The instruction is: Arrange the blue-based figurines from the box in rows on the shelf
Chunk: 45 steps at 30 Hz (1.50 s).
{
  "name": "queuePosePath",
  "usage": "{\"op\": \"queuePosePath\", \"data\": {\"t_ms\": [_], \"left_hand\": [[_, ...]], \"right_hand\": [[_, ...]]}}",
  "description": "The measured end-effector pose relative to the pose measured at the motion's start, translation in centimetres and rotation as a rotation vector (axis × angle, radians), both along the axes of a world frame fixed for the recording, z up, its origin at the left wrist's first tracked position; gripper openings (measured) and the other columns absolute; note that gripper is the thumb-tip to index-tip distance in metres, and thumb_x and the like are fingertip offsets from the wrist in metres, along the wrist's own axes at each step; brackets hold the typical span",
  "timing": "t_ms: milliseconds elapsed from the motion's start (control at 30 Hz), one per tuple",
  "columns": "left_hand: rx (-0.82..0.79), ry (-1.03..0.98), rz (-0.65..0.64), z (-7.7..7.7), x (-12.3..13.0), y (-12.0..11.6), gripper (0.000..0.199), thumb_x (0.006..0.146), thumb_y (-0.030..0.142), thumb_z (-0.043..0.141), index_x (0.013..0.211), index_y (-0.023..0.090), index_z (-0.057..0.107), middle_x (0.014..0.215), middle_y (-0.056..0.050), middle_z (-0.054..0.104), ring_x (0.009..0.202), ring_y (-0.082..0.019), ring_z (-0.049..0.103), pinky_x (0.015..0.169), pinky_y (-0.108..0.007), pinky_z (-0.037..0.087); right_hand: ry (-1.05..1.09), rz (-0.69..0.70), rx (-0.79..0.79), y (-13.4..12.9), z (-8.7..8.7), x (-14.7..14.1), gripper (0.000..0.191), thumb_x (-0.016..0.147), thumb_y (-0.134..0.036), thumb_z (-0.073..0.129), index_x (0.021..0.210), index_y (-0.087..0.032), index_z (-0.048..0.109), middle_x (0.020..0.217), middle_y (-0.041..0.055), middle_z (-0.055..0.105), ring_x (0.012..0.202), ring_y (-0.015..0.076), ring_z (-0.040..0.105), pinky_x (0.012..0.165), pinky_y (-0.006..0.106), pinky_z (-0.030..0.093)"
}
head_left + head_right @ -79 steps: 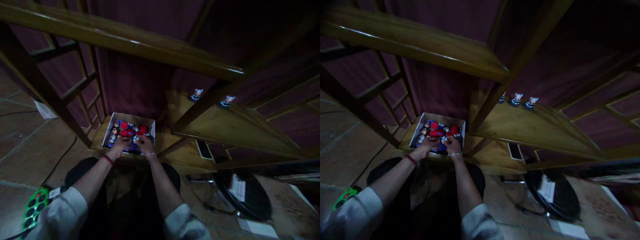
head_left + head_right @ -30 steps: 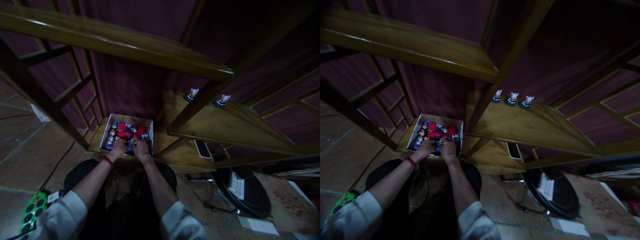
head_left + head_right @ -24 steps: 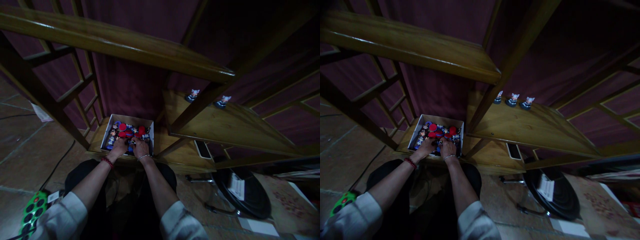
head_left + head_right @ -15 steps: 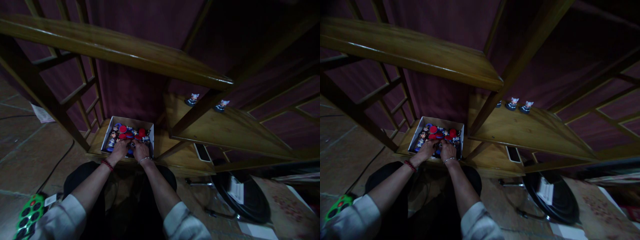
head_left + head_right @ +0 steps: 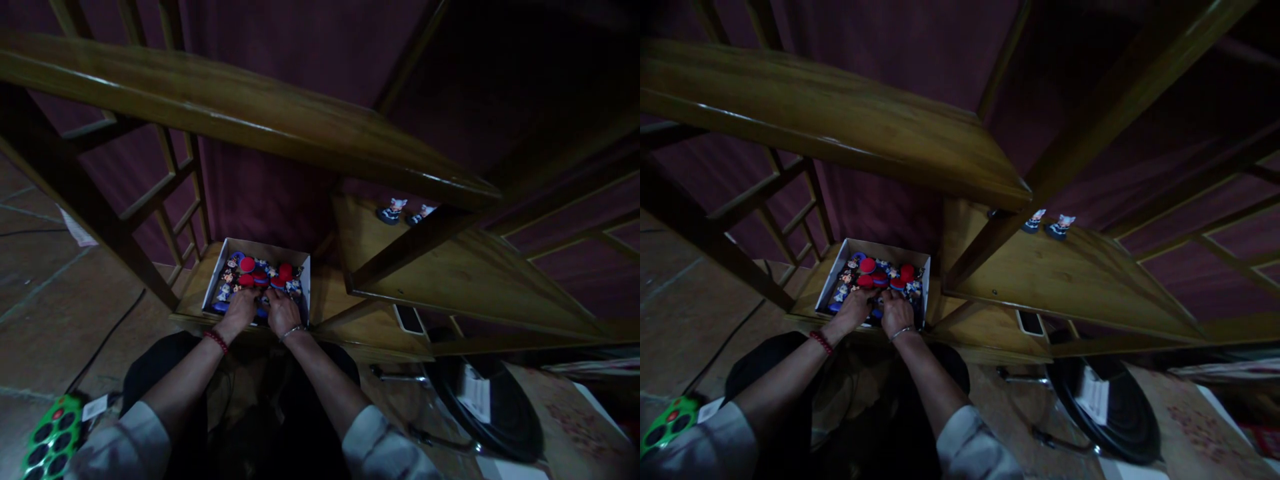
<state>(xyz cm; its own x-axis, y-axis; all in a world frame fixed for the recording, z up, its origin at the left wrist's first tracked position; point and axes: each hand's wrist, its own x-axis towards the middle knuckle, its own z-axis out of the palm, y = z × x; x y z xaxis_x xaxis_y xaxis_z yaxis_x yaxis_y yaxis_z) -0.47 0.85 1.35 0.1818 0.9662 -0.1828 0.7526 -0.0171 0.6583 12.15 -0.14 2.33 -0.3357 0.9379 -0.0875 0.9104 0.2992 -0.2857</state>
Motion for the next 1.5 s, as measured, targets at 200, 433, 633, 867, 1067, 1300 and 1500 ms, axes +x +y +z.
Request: {"op": "queuePosePath", "data": {"t_ms": [200, 433, 633, 867, 1067, 1300, 1500], "left_hand": [[0.016, -0.024, -0.021, 0.0, 0.1, -0.2, 0.039, 0.067, 0.0, 0.042, 0.095, 0.017, 0.064, 0.099, -0.008, 0.065, 0.095, -0.017, 0.057, 0.085, -0.025, 0.039], [0.114, -0.051, 0.011, 1.3, -0.4, -1.7, 0.041, 0.071, 0.001, 0.04, 0.1, 0.02, 0.061, 0.104, -0.006, 0.063, 0.098, -0.015, 0.056, 0.084, -0.023, 0.039], [0.14, -0.018, 0.15, 4.9, -2.1, -2.0, 0.025, 0.078, 0.015, 0.043, 0.092, 0.021, 0.063, 0.095, -0.005, 0.065, 0.091, -0.015, 0.059, 0.078, -0.022, 0.04], [-0.022, -0.471, 0.329, 7.2, -1.9, -3.2, 0.029, 0.082, 0.03, 0.041, 0.098, 0.014, 0.06, 0.093, -0.007, 0.065, 0.088, -0.016, 0.059, 0.073, -0.023, 0.043], [-0.125, -0.937, 0.353, 8.8, -0.8, -4.6, 0.029, 0.074, 0.026, 0.054, 0.096, 0.009, 0.059, 0.087, -0.008, 0.065, 0.078, -0.015, 0.061, 0.072, -0.027, 0.047], [-0.119, -1.099, 0.354, 11.8, -0.4, -6.5, 0.025, 0.061, 0.012, 0.062, 0.086, 0.013, 0.062, 0.082, -0.004, 0.065, 0.07, -0.012, 0.058, 0.068, -0.024, 0.046], [-0.101, -1.233, 0.34, 15.4, 0.0, -8.8, 0.031, 0.049, 0.017, 0.072, 0.079, 0.014, 0.063, 0.071, -0.001, 0.064, 0.064, -0.011, 0.057, 0.063, -0.023, 0.043]], "right_hand": [[-0.042, -0.014, 0.035, -0.1, 0.5, -0.2, 0.024, 0.078, -0.012, 0.044, 0.099, -0.019, 0.053, 0.1, 0.0065, 0.059, 0.091, 0.0174, 0.056, 0.073, 0.024, 0.042], [-0.041, -0.025, 0.035, -0.3, 2.3, -0.4, 0.028, 0.073, -0.009, 0.047, 0.096, -0.02, 0.058, 0.096, 0.0062, 0.063, 0.09, 0.0171, 0.059, 0.072, 0.025, 0.042], [-0.026, -0.064, 0.071, -0.9, 6.0, -0.6, 0.02, 0.075, -0.018, 0.054, 0.093, -0.024, 0.059, 0.097, 0.003, 0.064, 0.09, 0.0164, 0.059, 0.073, 0.024, 0.04], [0.22, -0.101, 0.063, -1.6, 10.0, -0.3, 0.021, 0.074, -0.018, 0.056, 0.093, -0.023, 0.06, 0.094, 0.001, 0.064, 0.091, 0.0139, 0.057, 0.076, 0.022, 0.04], [0.373, -0.067, 0.09, -2.8, 11.9, 0.0, 0.025, 0.07, -0.011, 0.056, 0.091, -0.022, 0.062, 0.089, 0.0003, 0.064, 0.086, 0.013, 0.057, 0.077, 0.022, 0.042], [0.605, -0.022, 0.121, -4.5, 13.8, 0.7, 0.032, 0.072, -0.015, 0.055, 0.102, -0.023, 0.058, 0.093, -0.0001, 0.064, 0.081, 0.0126, 0.059, 0.076, 0.025, 0.045], [0.816, -0.018, 0.107, -6.3, 15.7, 1.3, 0.03, 0.07, -0.022, 0.058, 0.1, -0.021, 0.057, 0.092, 0.0021, 0.065, 0.082, 0.0156, 0.061, 0.074, 0.029, 0.049]]}}
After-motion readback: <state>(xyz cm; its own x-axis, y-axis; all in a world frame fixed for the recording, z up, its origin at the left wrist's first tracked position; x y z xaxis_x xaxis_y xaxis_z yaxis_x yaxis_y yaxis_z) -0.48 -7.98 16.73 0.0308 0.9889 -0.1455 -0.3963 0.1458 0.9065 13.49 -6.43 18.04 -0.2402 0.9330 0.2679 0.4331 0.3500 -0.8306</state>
